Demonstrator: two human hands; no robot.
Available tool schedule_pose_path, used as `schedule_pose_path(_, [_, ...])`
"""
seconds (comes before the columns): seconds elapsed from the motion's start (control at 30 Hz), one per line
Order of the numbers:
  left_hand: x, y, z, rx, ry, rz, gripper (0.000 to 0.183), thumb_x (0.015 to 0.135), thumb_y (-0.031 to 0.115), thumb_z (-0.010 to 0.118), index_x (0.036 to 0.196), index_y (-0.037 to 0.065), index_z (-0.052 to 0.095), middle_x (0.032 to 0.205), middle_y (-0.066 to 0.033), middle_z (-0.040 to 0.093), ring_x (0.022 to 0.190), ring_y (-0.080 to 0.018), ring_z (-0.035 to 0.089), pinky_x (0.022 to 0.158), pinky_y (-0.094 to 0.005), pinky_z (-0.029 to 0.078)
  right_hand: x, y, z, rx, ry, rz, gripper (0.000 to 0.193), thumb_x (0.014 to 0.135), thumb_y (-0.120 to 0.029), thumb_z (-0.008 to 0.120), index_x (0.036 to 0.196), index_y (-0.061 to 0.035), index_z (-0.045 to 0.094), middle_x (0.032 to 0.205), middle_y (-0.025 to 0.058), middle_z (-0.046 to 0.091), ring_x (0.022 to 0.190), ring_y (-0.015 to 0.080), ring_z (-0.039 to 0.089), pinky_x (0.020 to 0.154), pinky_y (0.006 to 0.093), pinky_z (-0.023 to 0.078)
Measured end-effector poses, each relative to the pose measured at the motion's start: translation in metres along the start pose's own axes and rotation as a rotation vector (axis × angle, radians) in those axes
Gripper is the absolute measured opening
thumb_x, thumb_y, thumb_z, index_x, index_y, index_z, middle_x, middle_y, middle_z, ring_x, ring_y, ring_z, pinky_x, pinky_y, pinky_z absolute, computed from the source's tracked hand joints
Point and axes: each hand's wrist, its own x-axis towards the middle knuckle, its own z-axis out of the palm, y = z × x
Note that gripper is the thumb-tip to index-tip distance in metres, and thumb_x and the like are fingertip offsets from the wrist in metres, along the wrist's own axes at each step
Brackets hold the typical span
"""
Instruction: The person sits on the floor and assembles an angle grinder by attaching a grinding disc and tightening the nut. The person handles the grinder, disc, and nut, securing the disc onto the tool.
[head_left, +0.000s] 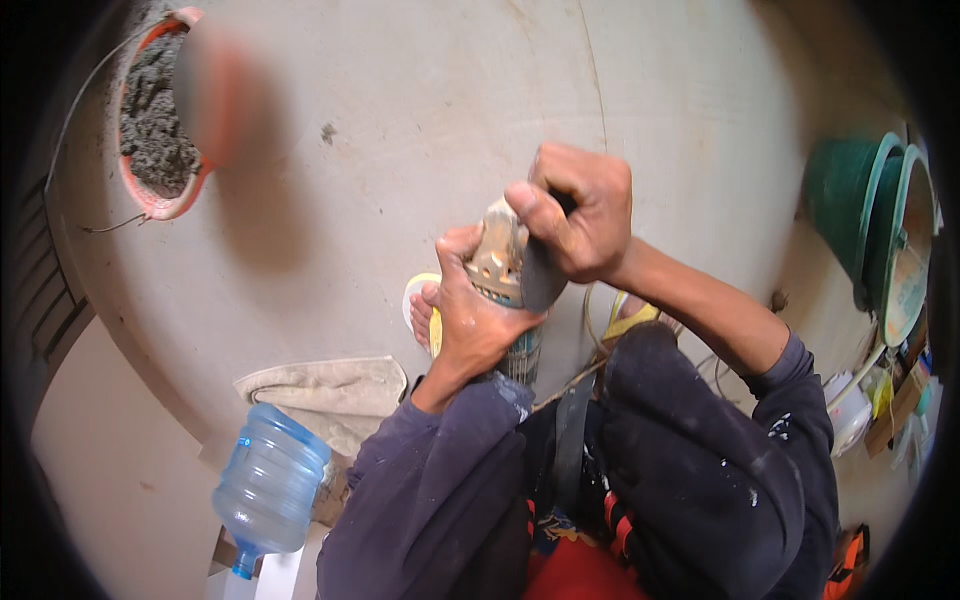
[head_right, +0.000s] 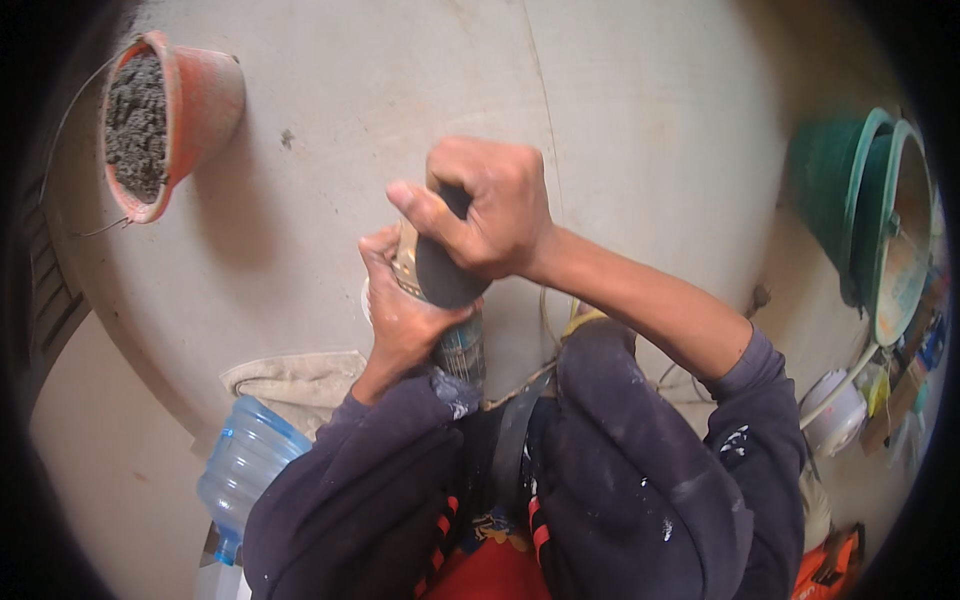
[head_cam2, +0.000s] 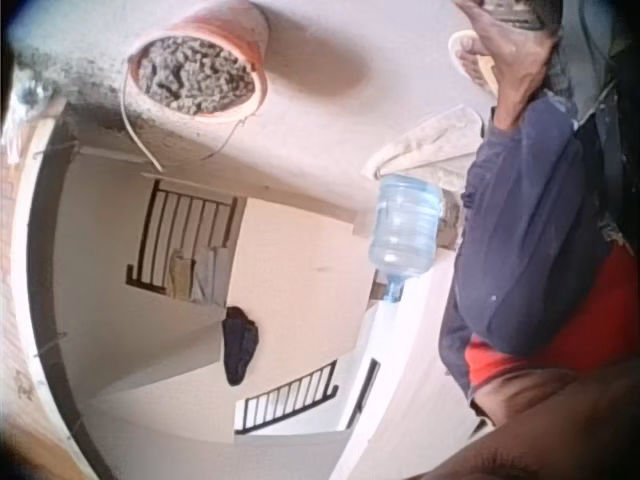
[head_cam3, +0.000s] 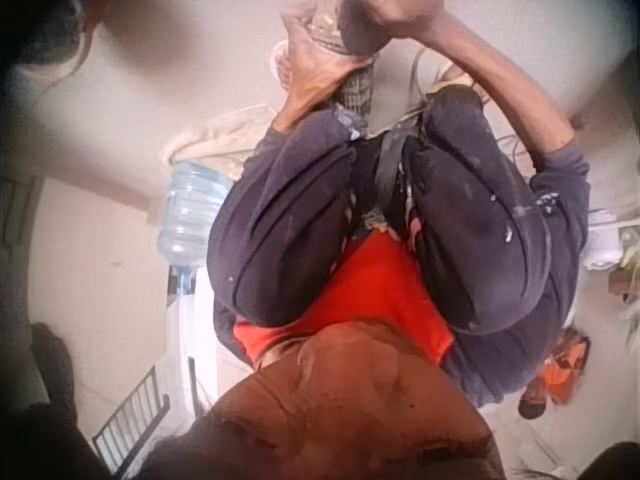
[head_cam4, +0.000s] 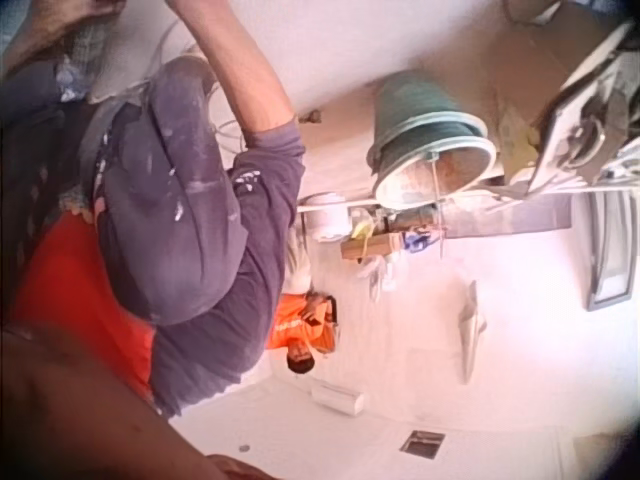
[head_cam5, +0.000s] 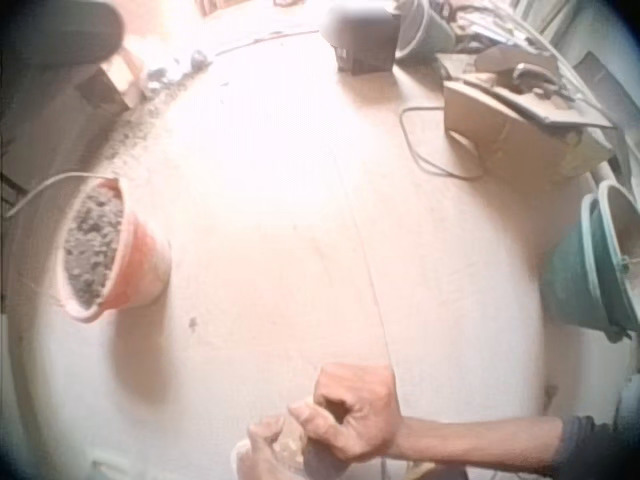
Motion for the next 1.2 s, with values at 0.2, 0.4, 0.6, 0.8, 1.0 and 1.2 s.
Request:
schedule_pose_path(0.2, [0.001, 0.004, -0.004, 0.050, 0.006, 0.127, 0.083, 0.054, 0.011, 0.086, 0.117, 0.007, 0.032, 0.113, -0.0104, 0.039, 0.105, -0.0205, 0.046, 0.090, -0.0354, 0.041, 0.031, -0.001, -0.020, -0.047, -0.266, -0.501, 0.049, 0.079, -0.052, 0.064, 0.067, -0.0060, 0.050, 0.070, 0.0083, 0.052, 0.054, 0.0217, 0.050, 0.044, 0.0310, 0.039])
schedule_pose_path(0.4, [-0.004, 0.009, 0.001, 0.124, 0.002, 0.133, 0.082, 0.056, 0.015, 0.086, 0.117, 0.008, 0.031, 0.109, -0.0104, 0.047, 0.098, -0.0196, 0.053, 0.084, -0.0354, 0.045, 0.033, -0.010, -0.025, -0.054, -0.339, -0.530, 0.051, 0.072, -0.048, 0.070, 0.055, -0.0095, 0.041, 0.055, 0.0017, 0.038, 0.040, 0.0164, 0.038, 0.034, 0.0291, 0.028])
schedule_pose_path(0.6, [-0.004, 0.004, 0.000, 0.293, 0.033, 0.219, 0.082, 0.056, 0.024, 0.088, 0.113, 0.007, 0.032, 0.104, -0.0106, 0.052, 0.092, -0.0214, 0.058, 0.078, -0.0349, 0.047, 0.014, 0.003, -0.011, 0.054, -0.161, -0.375, 0.051, 0.067, -0.036, 0.075, 0.048, -0.0091, 0.036, 0.047, 0.0021, 0.028, 0.038, 0.0168, 0.032, 0.034, 0.0301, 0.021])
schedule_pose_path(0.8, [-0.001, 0.002, -0.001, 0.240, 0.083, 0.307, 0.074, 0.056, 0.019, 0.088, 0.108, 0.009, 0.036, 0.100, -0.0085, 0.051, 0.092, -0.0189, 0.055, 0.078, -0.0341, 0.046, 0.011, -0.001, -0.005, 0.153, -0.127, -0.256, 0.042, 0.072, -0.026, 0.072, 0.049, -0.0068, 0.041, 0.046, 0.0039, 0.033, 0.038, 0.0175, 0.032, 0.037, 0.0307, 0.024])
schedule_pose_path(1.0, [-0.004, -0.009, -0.005, 0.152, 0.073, 0.216, 0.078, 0.055, 0.016, 0.088, 0.111, 0.009, 0.035, 0.107, -0.0082, 0.048, 0.096, -0.0172, 0.052, 0.082, -0.0342, 0.045, 0.005, -0.004, 0.002, 0.217, -0.074, -0.048, 0.038, 0.075, -0.020, 0.069, 0.051, -0.0049, 0.045, 0.047, 0.0043, 0.039, 0.040, 0.0139, 0.035, 0.038, 0.0280, 0.025])
schedule_pose_path(1.2, [-0.001, -0.009, -0.008, 0.124, 0.048, 0.270, 0.085, 0.054, 0.013, 0.088, 0.116, 0.009, 0.031, 0.114, -0.0102, 0.044, 0.103, -0.0193, 0.050, 0.088, -0.0351, 0.043, 0.007, -0.004, 0.003, 0.184, -0.116, 0.025, 0.038, 0.080, -0.023, 0.066, 0.053, -0.0036, 0.046, 0.048, 0.0055, 0.040, 0.043, 0.0152, 0.034, 0.041, 0.0300, 0.027])
